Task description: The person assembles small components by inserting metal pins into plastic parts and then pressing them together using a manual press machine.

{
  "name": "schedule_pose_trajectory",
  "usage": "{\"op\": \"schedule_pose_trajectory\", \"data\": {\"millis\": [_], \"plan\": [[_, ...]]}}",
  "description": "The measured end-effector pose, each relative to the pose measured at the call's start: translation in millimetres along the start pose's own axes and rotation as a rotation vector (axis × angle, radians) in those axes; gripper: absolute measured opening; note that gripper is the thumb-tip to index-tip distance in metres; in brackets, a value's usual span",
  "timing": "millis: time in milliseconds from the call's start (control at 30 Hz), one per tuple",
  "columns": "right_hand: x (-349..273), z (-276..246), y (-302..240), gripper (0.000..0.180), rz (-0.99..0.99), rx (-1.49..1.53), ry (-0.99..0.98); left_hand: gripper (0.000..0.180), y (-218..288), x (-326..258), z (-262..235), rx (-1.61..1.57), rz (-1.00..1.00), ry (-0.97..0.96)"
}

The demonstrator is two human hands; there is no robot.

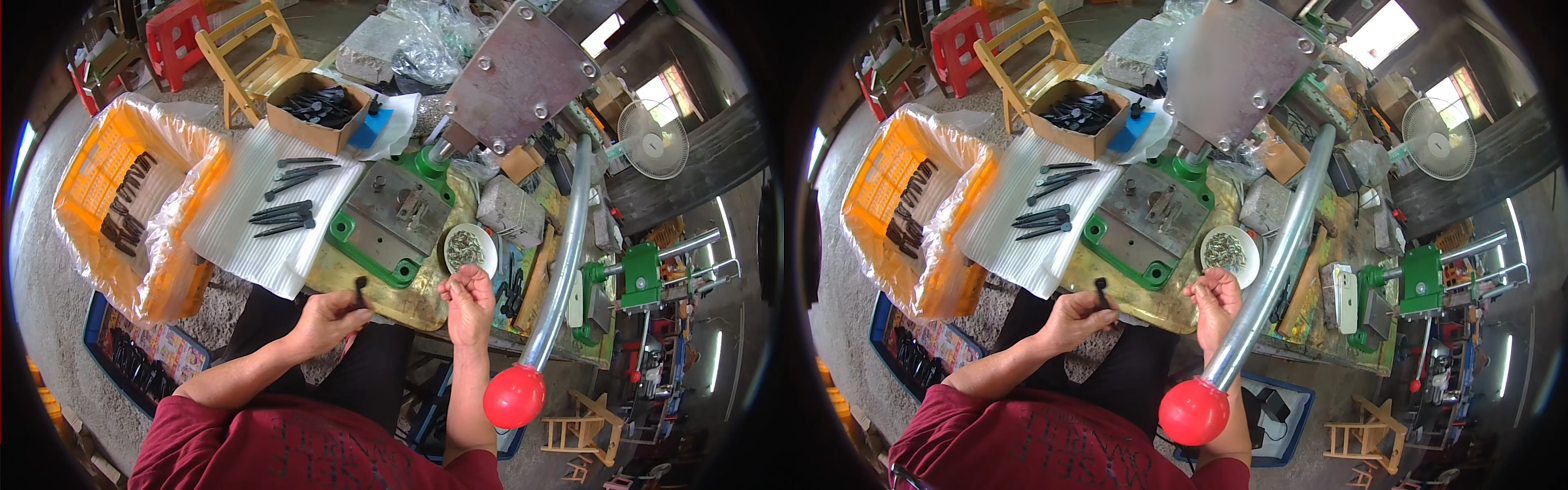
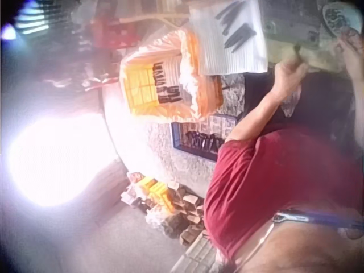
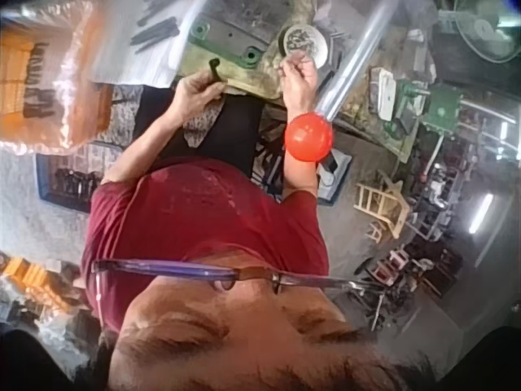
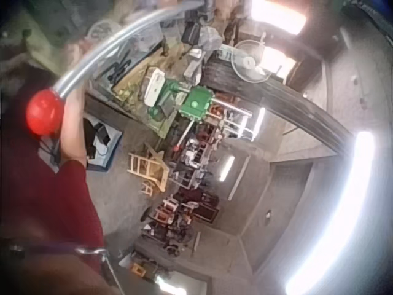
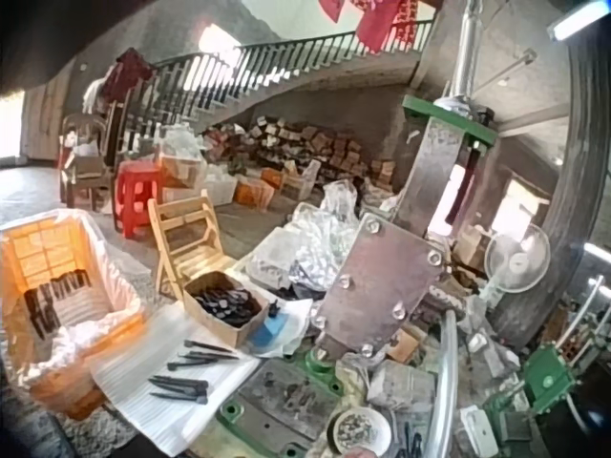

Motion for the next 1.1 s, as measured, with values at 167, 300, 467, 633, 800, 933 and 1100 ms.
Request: {"op": "schedule_pose_trajectory", "data": {"millis": [167,300,467,633,800,933,1100], "plan": [[-21.3,34.6,11.2,0.022,0.032,0.065,0.033,0.015,26.8,14.7,19.5,0.452,0.328,-0.056],[-35.1,57.0,15.0,0.022,0.042,0.098,0.082,0.016,29.1,16.6,25.4,0.483,0.472,-0.014],[-41.1,57.1,28.8,0.021,0.026,0.034,0.119,0.017,30.2,12.8,21.8,0.626,0.567,-0.016],[-46.4,60.7,32.4,0.022,0.075,0.028,0.124,0.018,26.9,8.7,16.8,0.77,0.658,-0.047],[-49.0,67.3,35.4,0.022,0.064,0.033,0.16,0.02,29.8,3.3,16.4,0.899,0.706,-0.055],[-51.6,72.9,38.1,0.024,0.032,0.009,0.193,0.019,28.0,2.2,14.1,0.931,0.711,-0.05],[-52.8,76.5,40.1,0.023,0.037,0.02,0.196,0.017,21.9,2.7,11.2,0.897,0.65,-0.01]]}}
Point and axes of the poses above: each hand's wrist, its own x-axis towards the middle knuckle, its own z-axis out of the palm, y = z × x, the point moved 2 cm from there along x, towards the middle knuckle, and after that the axes turned 6 degrees about z, right-handed, at the moved point
